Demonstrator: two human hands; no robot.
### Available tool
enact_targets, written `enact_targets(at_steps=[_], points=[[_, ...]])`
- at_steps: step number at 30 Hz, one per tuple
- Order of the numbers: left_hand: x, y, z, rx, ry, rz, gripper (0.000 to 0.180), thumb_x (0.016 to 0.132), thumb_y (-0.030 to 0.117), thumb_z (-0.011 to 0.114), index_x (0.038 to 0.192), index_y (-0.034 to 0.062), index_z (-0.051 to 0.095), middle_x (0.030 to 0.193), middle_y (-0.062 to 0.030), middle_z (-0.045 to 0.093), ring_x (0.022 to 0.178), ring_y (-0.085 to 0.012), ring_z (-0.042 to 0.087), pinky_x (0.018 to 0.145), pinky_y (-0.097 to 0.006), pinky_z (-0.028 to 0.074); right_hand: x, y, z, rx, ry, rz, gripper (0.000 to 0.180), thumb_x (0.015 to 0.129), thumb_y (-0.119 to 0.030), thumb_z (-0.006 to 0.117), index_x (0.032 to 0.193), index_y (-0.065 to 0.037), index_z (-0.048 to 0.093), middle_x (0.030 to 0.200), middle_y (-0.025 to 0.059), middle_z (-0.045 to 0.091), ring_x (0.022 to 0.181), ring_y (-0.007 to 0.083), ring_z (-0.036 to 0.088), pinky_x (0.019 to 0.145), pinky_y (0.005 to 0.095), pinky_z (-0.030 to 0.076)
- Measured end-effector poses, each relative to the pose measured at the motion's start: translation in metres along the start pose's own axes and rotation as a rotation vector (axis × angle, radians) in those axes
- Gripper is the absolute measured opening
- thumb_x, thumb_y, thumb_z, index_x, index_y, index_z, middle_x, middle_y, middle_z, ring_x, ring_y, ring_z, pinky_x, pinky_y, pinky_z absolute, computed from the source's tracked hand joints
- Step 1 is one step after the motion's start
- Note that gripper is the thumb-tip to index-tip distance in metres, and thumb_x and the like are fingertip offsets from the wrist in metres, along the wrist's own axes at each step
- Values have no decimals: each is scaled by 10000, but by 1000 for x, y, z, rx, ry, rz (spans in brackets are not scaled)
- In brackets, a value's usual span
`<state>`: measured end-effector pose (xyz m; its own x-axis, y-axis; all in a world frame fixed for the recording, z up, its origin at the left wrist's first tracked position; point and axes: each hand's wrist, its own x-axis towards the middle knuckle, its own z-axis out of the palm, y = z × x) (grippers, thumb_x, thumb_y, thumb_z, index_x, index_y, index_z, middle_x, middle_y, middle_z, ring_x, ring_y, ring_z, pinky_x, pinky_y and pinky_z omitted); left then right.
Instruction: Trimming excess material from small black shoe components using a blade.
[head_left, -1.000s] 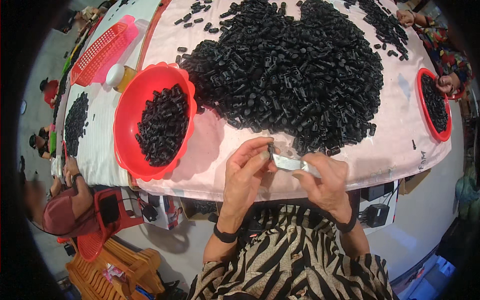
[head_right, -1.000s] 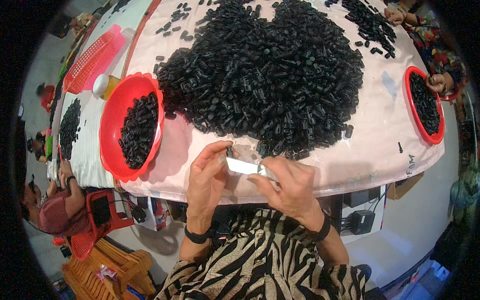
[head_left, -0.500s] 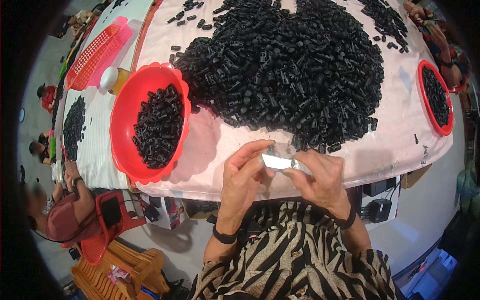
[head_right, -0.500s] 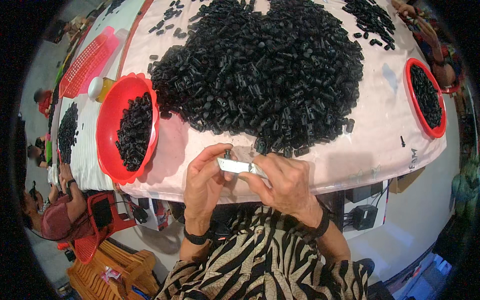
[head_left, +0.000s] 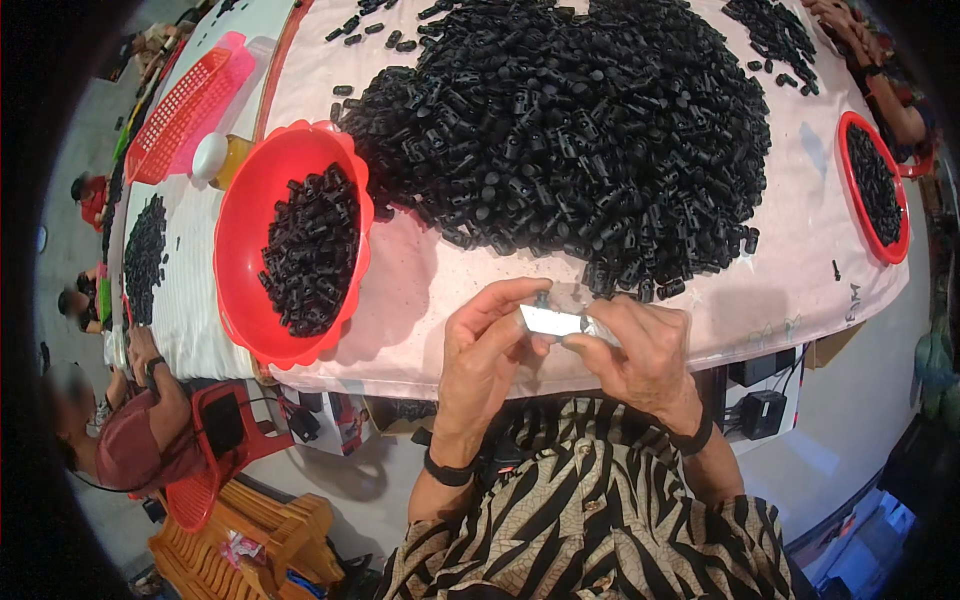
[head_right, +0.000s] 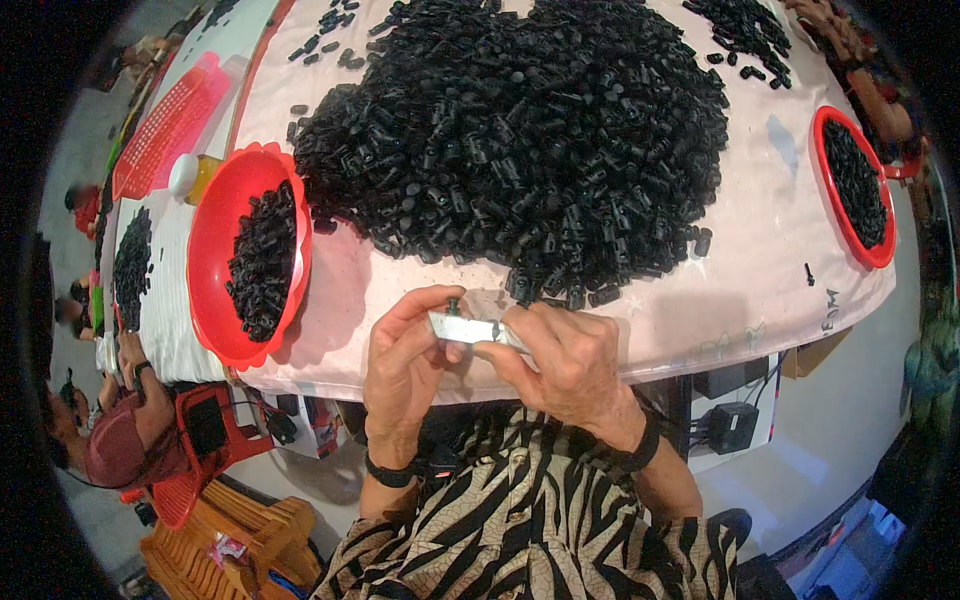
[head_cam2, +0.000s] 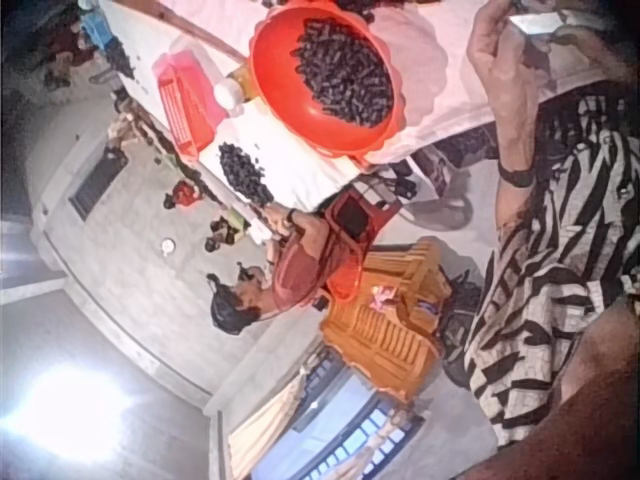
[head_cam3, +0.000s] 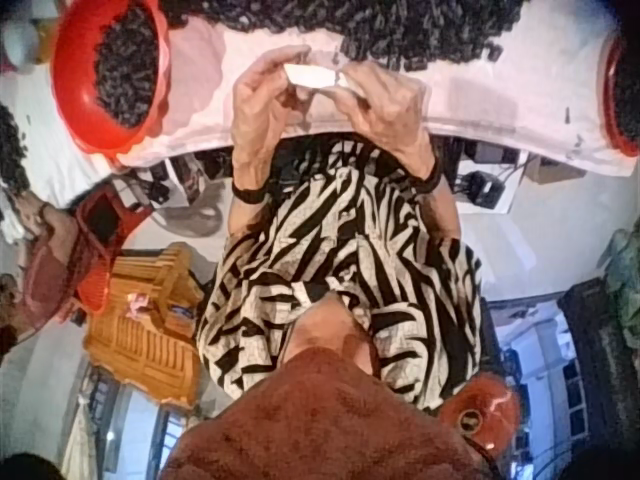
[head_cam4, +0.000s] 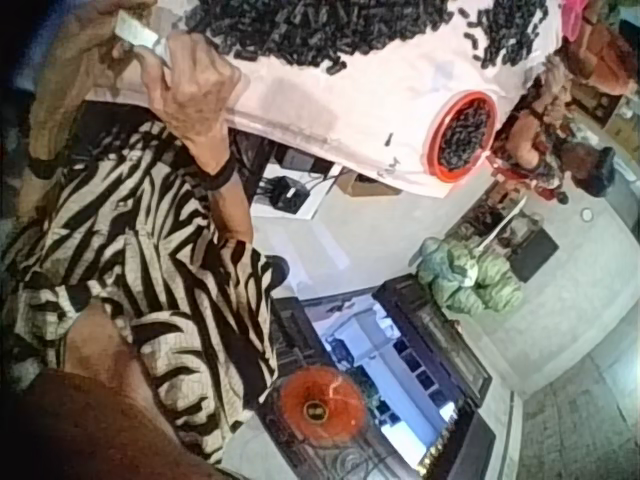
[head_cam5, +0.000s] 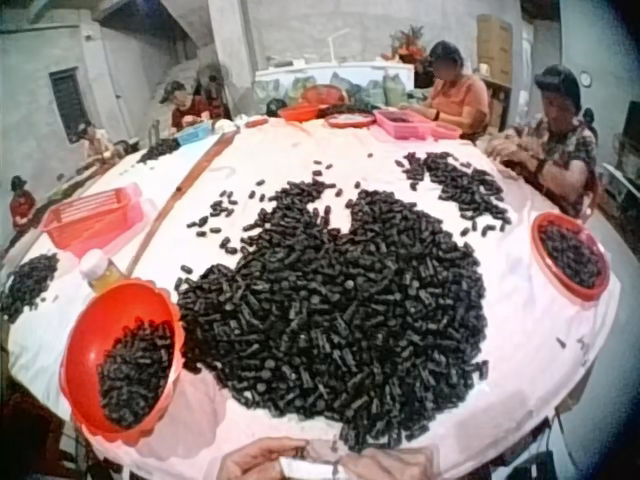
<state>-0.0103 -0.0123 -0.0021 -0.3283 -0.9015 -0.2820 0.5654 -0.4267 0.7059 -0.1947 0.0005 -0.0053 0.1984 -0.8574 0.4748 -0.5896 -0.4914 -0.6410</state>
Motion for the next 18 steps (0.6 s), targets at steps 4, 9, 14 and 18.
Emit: enact_targets(at_steps=[4, 9, 14, 18], points=[[0, -1, 0, 76, -9, -11, 314, 895, 40, 529, 1190, -68, 545, 922, -89, 630, 755, -110, 575, 694, -236, 474, 0, -1, 0, -15, 17, 15, 233, 759, -172, 746, 829, -3, 601, 592, 83, 561, 452, 194, 548, 402, 310, 417], [0, 0, 5, 82, 25, 19, 315, 909, 68, 539, 1201, -49, 544, 958, -95, 624, 749, -117, 580, 680, -231, 472, -3, 2, -2, 102, 152, 71, 219, 750, -143, 738, 840, -1, 598, 607, 95, 561, 467, 215, 563, 414, 316, 422], [0, 0, 0, 9, -26, 12, 284, 912, 62, 539, 1178, -38, 526, 988, -113, 617, 768, -134, 594, 691, -241, 478, -6, 5, -4, 154, 240, 95, 220, 762, -126, 725, 864, 20, 596, 634, 110, 573, 498, 206, 575, 435, 295, 426], [1, 0, 6, 14, 8, 60, 247, 924, 72, 532, 1148, -31, 523, 1024, -124, 614, 792, -144, 601, 713, -253, 489, -6, 4, -6, 180, 246, 102, 229, 785, -137, 720, 882, 29, 595, 648, 111, 579, 511, 200, 576, 440, 289, 425]])
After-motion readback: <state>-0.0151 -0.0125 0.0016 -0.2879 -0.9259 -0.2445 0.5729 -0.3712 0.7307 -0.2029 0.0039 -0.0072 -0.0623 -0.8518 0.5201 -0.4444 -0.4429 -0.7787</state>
